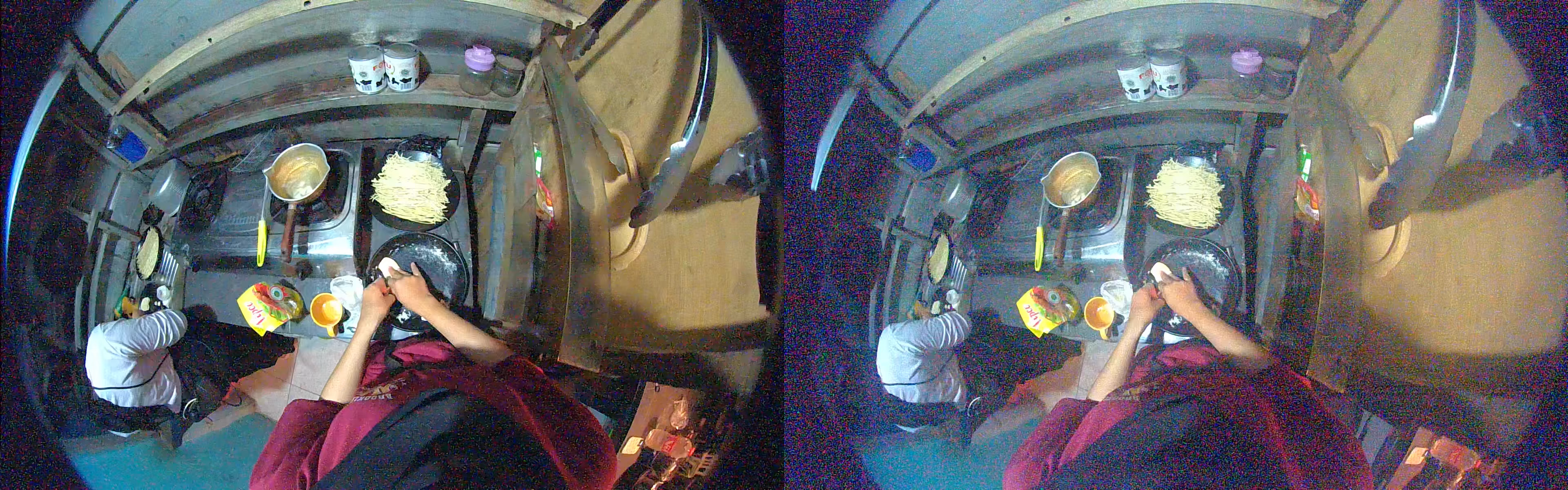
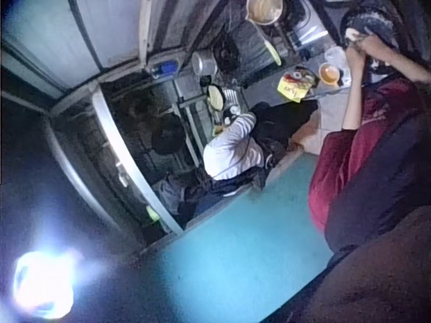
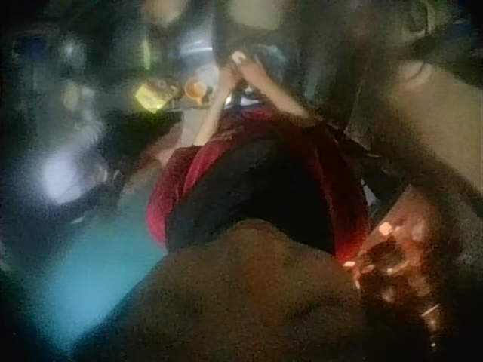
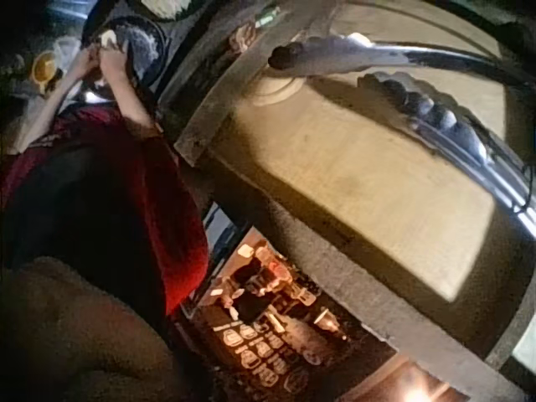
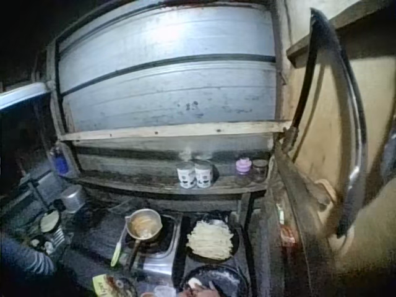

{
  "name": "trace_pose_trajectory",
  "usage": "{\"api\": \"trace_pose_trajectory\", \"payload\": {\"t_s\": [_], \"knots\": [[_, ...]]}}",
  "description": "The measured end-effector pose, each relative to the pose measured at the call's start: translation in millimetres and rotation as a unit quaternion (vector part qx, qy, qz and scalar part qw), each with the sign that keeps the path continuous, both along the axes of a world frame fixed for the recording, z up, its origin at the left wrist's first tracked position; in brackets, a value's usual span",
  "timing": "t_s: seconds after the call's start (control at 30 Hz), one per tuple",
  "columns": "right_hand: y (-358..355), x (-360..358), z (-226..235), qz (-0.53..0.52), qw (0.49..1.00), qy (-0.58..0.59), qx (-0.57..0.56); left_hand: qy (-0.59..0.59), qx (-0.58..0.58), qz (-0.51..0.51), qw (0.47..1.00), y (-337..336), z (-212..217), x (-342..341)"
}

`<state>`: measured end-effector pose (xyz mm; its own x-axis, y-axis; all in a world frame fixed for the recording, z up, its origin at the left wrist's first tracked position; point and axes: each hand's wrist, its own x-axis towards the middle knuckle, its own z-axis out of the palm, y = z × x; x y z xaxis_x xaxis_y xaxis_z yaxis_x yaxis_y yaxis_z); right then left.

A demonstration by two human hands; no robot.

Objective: The person repeatedly flattens small pieces of dough on a floured black tray using their hands. They press and shape the dough into thin, round discs. A stack of prepared dough is visible nearby, and a pot sits on the stove.

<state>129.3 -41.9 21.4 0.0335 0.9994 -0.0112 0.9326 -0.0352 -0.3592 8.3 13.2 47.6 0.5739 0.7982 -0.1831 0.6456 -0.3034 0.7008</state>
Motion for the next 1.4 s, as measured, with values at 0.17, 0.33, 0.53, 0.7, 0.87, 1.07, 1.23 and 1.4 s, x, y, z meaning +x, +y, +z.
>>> {"api": "trace_pose_trajectory", "payload": {"t_s": [0.17, 0.33, 0.53, 0.7, 0.87, 1.07, 1.23, 1.4], "knots": [[4.5, 7.8, 15.2, -0.024, 0.993, 0.088, -0.076, -0.091, -0.169, -0.026, 0.981, -14.2, 15.5, -4.5], [-3.0, 10.3, -9.0, -0.085, 0.96, 0.265, -0.042, -0.261, -0.424, 0.047, 0.866, -19.3, -6.3, -4.0], [-16.6, 19.6, 23.2, -0.083, 0.832, 0.547, -0.036, -0.306, -0.473, 0.111, 0.819, -14.1, -25.0, -4.5], [-44.9, 28.3, 3.4, -0.072, 0.843, 0.534, -0.004, -0.249, -0.57, 0.139, 0.771, -17.9, -33.0, -1.2], [-58.7, 28.5, -21.8, -0.173, 0.83, 0.53, 0.025, -0.24, -0.49, 0.067, 0.836, -27.6, -44.2, 7.2], [-59.1, 34.6, -11.5, -0.13, 0.962, 0.217, 0.102, -0.144, -0.075, -0.033, 0.986, -29.2, -50.1, 10.1], [-74.2, 12.5, 19.1, -0.037, 0.997, -0.068, -0.015, -0.195, 0.083, -0.033, 0.977, -34.5, -45.7, 14.9], [-66.5, 12.5, 10.2, -0.065, 0.99, -0.003, -0.123, -0.165, 0.028, 0.003, 0.986, -28.0, -40.3, 17.9]]}}
